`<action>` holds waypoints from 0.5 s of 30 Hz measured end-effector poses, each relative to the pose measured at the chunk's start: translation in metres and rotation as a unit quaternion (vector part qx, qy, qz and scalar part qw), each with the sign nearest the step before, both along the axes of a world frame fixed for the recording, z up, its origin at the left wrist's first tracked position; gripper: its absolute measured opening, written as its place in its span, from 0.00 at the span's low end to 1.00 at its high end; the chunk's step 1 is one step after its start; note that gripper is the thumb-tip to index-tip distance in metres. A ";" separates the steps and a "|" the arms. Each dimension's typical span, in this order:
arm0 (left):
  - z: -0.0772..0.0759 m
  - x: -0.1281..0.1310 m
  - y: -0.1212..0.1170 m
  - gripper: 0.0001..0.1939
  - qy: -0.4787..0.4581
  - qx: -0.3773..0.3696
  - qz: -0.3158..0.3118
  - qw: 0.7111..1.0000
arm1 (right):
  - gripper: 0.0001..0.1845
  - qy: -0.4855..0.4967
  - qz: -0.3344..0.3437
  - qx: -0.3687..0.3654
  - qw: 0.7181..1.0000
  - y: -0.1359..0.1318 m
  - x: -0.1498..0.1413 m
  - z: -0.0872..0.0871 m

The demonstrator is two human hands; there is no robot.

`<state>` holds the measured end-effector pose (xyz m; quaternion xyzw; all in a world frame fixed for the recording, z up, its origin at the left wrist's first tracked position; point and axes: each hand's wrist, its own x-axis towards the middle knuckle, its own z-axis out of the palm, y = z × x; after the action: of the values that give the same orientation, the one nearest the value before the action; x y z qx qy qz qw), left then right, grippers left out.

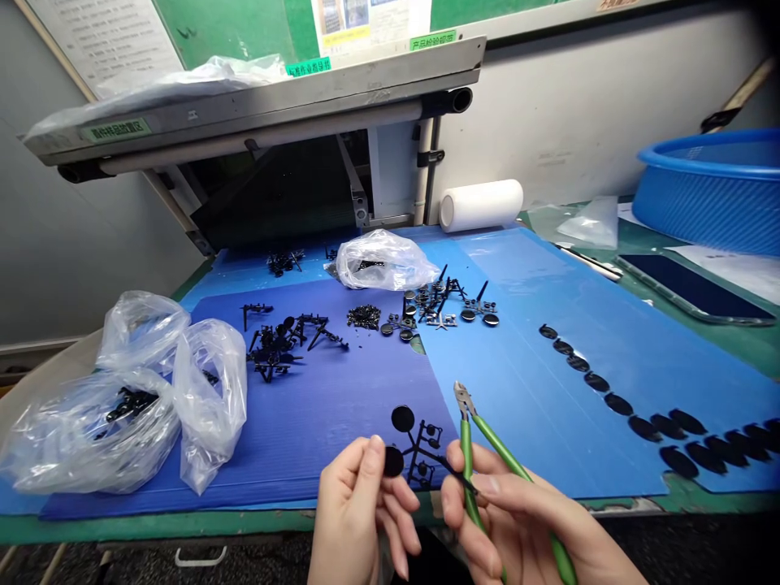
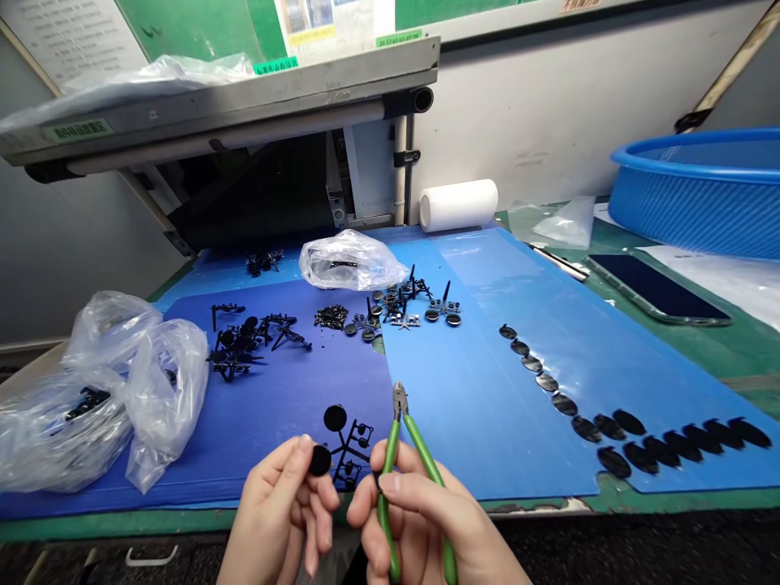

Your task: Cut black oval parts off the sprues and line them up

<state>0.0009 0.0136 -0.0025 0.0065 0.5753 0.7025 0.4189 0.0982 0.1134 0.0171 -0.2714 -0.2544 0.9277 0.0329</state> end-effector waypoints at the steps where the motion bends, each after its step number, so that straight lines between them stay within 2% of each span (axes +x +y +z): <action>1: 0.001 0.000 0.000 0.16 -0.024 0.008 0.010 1.000 | 0.05 -0.002 -0.003 -0.007 1.000 0.000 0.000 -0.001; 4: 0.005 0.000 0.000 0.16 -0.054 0.017 0.021 0.998 | 0.04 -0.013 -0.005 -0.031 0.999 0.001 0.000 0.000; 9: 0.008 -0.001 -0.002 0.16 -0.068 0.021 0.000 0.997 | 0.05 -0.028 -0.003 -0.068 0.997 0.004 0.000 0.004; 15: 0.007 -0.001 -0.003 0.16 -0.085 0.016 -0.008 0.996 | 0.04 -0.018 0.005 -0.063 0.998 0.003 0.000 0.004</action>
<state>0.0000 0.0102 0.0046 -0.0422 0.5261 0.7061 0.4721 0.0983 0.1164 0.0207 -0.2881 -0.1977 0.9369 0.0069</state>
